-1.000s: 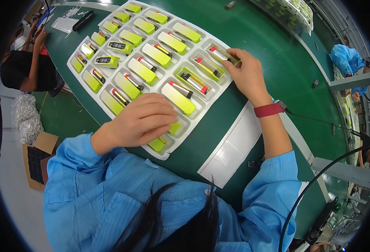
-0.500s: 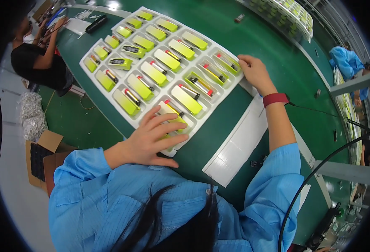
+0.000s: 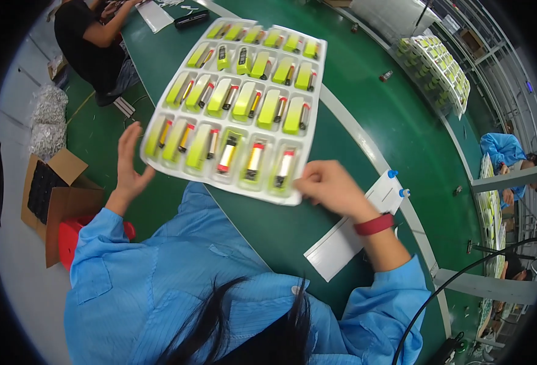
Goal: The person assembles electronic components by hand, placing batteries into small yellow electronic housings and applying adhesive strips to them.
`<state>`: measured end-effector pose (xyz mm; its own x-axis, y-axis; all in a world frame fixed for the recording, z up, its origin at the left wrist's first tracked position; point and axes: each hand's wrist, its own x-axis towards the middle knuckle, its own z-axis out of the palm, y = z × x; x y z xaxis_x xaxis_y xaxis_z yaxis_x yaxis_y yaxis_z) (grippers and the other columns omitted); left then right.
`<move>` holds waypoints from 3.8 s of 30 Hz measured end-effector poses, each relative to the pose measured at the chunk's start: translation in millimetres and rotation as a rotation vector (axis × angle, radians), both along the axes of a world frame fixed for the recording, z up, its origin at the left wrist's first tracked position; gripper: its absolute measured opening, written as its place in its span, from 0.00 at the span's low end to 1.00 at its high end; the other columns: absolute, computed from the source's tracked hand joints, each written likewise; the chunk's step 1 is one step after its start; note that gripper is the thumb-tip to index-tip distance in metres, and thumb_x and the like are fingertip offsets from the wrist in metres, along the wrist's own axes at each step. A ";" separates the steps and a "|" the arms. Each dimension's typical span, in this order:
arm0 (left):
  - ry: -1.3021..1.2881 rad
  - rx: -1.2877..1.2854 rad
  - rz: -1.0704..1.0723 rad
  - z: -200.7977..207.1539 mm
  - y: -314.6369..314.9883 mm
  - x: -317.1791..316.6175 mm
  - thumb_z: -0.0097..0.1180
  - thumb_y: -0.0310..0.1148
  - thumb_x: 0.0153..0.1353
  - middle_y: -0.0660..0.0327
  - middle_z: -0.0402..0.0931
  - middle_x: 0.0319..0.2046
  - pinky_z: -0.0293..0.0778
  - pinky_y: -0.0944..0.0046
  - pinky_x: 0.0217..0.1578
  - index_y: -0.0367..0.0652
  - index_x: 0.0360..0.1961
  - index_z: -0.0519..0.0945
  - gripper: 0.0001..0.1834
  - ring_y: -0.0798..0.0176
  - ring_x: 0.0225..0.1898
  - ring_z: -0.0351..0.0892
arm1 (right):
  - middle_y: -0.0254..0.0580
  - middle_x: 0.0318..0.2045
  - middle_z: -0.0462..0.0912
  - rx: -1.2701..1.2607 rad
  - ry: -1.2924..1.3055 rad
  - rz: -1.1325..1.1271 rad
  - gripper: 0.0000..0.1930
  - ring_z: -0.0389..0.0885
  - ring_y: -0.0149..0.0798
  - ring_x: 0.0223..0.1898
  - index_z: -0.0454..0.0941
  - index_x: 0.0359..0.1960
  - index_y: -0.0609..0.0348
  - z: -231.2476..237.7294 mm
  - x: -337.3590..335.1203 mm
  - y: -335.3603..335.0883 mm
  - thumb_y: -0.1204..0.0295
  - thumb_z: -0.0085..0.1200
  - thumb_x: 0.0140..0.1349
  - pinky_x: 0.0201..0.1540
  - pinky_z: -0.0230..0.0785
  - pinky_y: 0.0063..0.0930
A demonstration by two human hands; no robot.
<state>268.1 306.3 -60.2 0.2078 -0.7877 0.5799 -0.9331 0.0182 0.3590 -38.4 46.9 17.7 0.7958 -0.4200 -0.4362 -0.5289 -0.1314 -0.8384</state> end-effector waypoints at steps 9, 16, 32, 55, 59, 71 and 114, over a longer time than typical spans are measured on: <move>1.887 -0.389 -0.061 -12.5 4.6 -30.2 0.35 0.47 0.66 0.54 0.67 0.53 0.70 0.57 0.50 0.39 0.59 0.58 0.27 0.59 0.52 0.70 | 0.37 0.25 0.81 0.153 -0.017 0.336 0.11 0.75 0.25 0.21 0.77 0.30 0.64 -3.9 78.2 57.9 0.66 0.53 0.59 0.25 0.69 0.17; 1.602 -0.490 0.072 15.2 -17.4 -60.0 0.45 0.25 0.60 0.56 0.63 0.56 0.68 0.60 0.53 0.40 0.62 0.51 0.30 0.61 0.55 0.67 | 0.32 0.30 0.78 -0.761 -0.215 -0.503 0.12 0.73 0.24 0.28 0.77 0.41 0.58 -26.0 62.5 -208.6 0.65 0.49 0.61 0.30 0.66 0.18; 1.452 -0.165 0.116 24.9 -74.6 93.9 0.43 0.32 0.64 0.54 0.74 0.43 0.75 0.64 0.42 0.34 0.53 0.65 0.19 0.64 0.42 0.77 | 0.32 0.29 0.76 -0.044 -0.157 -0.380 0.08 0.73 0.22 0.25 0.72 0.38 0.62 -8.7 18.8 -181.8 0.74 0.50 0.59 0.25 0.69 0.12; 0.121 0.285 0.149 23.4 -295.6 176.6 0.52 0.34 0.53 0.53 0.77 0.37 0.72 0.59 0.44 0.43 0.47 0.76 0.18 0.56 0.40 0.78 | 0.36 0.22 0.78 -0.092 0.084 -0.304 0.05 0.77 0.25 0.24 0.75 0.31 0.65 31.1 -60.5 50.9 0.78 0.55 0.54 0.26 0.70 0.17; -0.171 0.081 -0.111 44.5 -298.0 144.2 0.51 0.29 0.52 0.53 0.73 0.43 0.69 0.56 0.46 0.43 0.45 0.76 0.17 0.49 0.44 0.73 | 0.34 0.23 0.72 -0.548 -0.226 -0.731 0.02 0.68 0.22 0.21 0.69 0.31 0.62 24.6 -124.3 15.3 0.77 0.47 0.60 0.22 0.60 0.13; -0.191 0.174 -0.430 106.6 -281.5 43.2 0.51 0.27 0.55 0.52 0.76 0.39 0.71 0.60 0.42 0.38 0.36 0.78 0.09 0.51 0.39 0.76 | 0.29 0.30 0.75 -0.426 -0.088 -0.934 0.08 0.72 0.21 0.31 0.74 0.37 0.61 -5.2 -175.9 38.3 0.74 0.54 0.57 0.28 0.63 0.12; 0.248 0.412 -0.775 48.1 -305.9 -178.9 0.53 0.26 0.55 0.56 0.77 0.31 0.72 0.68 0.35 0.37 0.41 0.76 0.12 0.63 0.32 0.77 | 0.32 0.27 0.75 -0.317 -0.376 -0.820 0.06 0.71 0.19 0.28 0.71 0.33 0.64 -39.3 -160.0 -22.0 0.78 0.55 0.55 0.27 0.63 0.09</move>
